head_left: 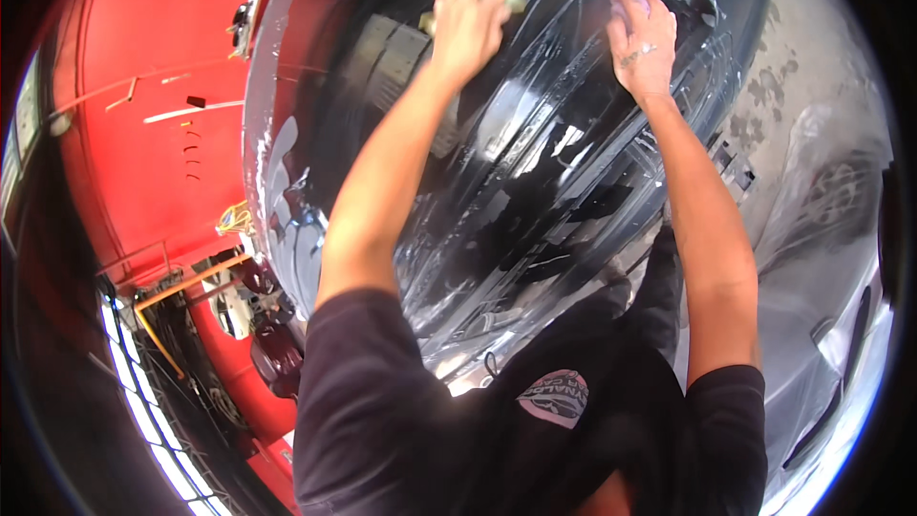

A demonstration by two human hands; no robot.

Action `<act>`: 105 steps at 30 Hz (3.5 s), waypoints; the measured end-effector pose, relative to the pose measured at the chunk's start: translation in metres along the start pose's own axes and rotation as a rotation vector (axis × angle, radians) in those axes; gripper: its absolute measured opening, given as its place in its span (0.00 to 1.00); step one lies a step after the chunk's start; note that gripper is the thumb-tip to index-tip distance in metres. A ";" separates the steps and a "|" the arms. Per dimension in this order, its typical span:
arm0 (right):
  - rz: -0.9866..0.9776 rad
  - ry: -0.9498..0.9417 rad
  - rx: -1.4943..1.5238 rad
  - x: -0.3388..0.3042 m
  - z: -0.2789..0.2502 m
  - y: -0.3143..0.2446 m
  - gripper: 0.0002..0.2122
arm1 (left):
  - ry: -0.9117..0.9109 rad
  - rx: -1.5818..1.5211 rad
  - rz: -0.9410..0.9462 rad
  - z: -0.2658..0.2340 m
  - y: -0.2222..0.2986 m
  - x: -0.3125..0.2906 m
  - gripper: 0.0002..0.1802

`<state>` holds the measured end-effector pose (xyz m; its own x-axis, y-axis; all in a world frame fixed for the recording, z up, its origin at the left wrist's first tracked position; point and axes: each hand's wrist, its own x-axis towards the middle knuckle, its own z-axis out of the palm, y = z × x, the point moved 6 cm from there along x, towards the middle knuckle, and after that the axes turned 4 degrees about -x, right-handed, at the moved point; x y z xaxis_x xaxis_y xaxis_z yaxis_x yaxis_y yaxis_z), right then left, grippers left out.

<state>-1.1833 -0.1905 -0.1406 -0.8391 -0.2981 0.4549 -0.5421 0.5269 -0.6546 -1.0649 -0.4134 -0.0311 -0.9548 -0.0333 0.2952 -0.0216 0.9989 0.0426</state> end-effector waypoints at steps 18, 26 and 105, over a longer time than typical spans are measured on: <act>-0.147 0.059 -0.008 -0.001 0.000 -0.010 0.19 | 0.033 0.025 -0.036 -0.022 0.001 -0.040 0.27; -0.012 0.052 0.016 -0.006 -0.007 -0.016 0.19 | -0.070 -0.025 -0.120 -0.098 -0.009 -0.262 0.30; 0.017 -0.059 0.094 -0.003 -0.019 -0.020 0.23 | -0.119 0.034 -0.078 -0.005 0.051 -0.016 0.32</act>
<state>-1.1692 -0.1851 -0.1178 -0.8481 -0.3371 0.4088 -0.5270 0.4560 -0.7172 -1.0495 -0.3618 -0.0293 -0.9782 -0.1086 0.1772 -0.1053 0.9940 0.0280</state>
